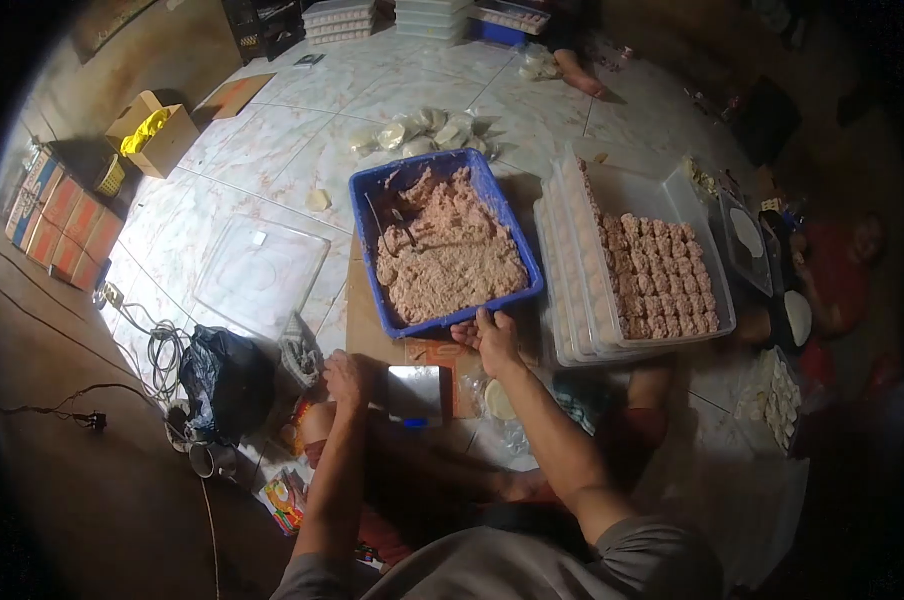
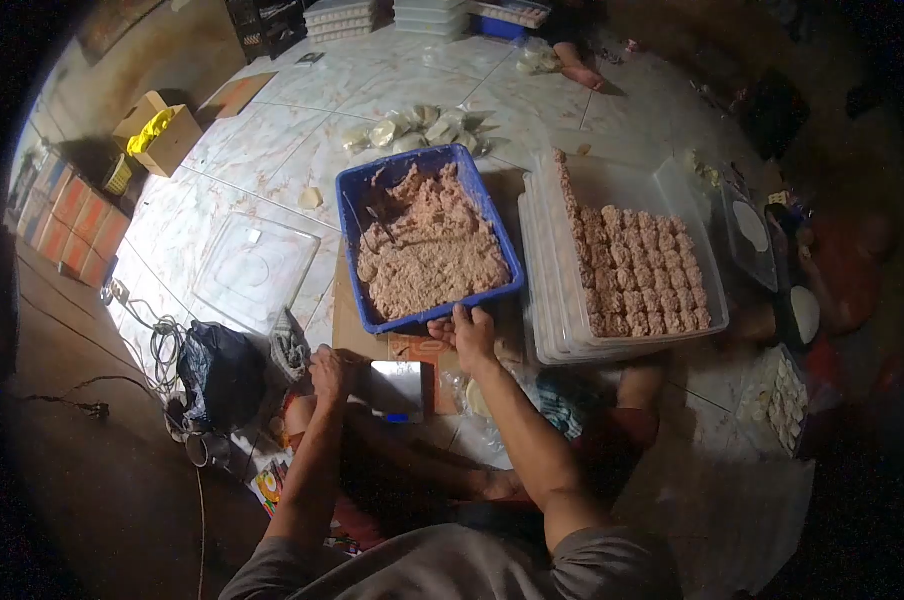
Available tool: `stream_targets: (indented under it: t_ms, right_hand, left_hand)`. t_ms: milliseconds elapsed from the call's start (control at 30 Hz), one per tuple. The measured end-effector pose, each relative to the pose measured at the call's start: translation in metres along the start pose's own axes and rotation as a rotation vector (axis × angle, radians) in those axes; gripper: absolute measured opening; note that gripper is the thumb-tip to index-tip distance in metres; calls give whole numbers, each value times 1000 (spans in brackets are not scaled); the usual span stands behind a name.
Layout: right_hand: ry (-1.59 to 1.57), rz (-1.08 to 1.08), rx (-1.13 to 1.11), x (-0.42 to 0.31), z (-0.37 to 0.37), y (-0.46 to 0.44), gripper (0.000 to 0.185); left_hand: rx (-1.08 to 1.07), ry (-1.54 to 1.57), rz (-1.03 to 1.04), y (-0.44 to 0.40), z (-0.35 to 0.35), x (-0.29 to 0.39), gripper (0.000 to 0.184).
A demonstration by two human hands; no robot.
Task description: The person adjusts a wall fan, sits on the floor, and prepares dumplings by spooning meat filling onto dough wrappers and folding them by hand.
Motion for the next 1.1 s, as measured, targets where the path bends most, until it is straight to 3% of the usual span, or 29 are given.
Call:
stream_targets:
  t_ms: [67, 267, 333, 467, 500, 600, 867, 1000, 1100]
  right_hand:
    - [24, -83, 3, -6, 3, -11, 24]
    - [29, -64, -16, -11, 2, -38, 19]
    - [-53, -209, 74, -13, 0, -38, 23]
    - [-274, -153, 130, -11, 11, -38, 31]
    - [-263, -252, 174, -9, 18, -39, 29]
    - [-194, -250, 247, 0, 16, -45, 23]
    - [-239, -192, 306, 25, 44, -5, 28]
    - [-310, -181, 283, 43, 51, 12, 35]
    - [-379, -152, 258, 43, 55, 14, 32]
  left_hand:
    - [-7, -45, 22, 2, 1, 6, 48]
    - [22, -12, 139, -4, -1, 4, 54]
    - [-16, 36, 132, -8, -3, -3, 58]
    - [-88, 46, 35, -5, -8, 2, 69]
    - [-105, 40, 41, -8, -9, 5, 69]
    - [-61, 43, 83, -1, -9, 2, 74]
    - [-51, -4, 115, 1, -12, 3, 45]
    - [14, 17, 143, -5, 10, -8, 44]
    - [-19, -8, 113, -13, 15, -6, 55]
Point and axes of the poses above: each hand's wrist, its own y-axis away from the middle knuckle, its own z-axis out of the palm, x = y × z, the point moved 2 cm from there along -y, towards the middle knuckle
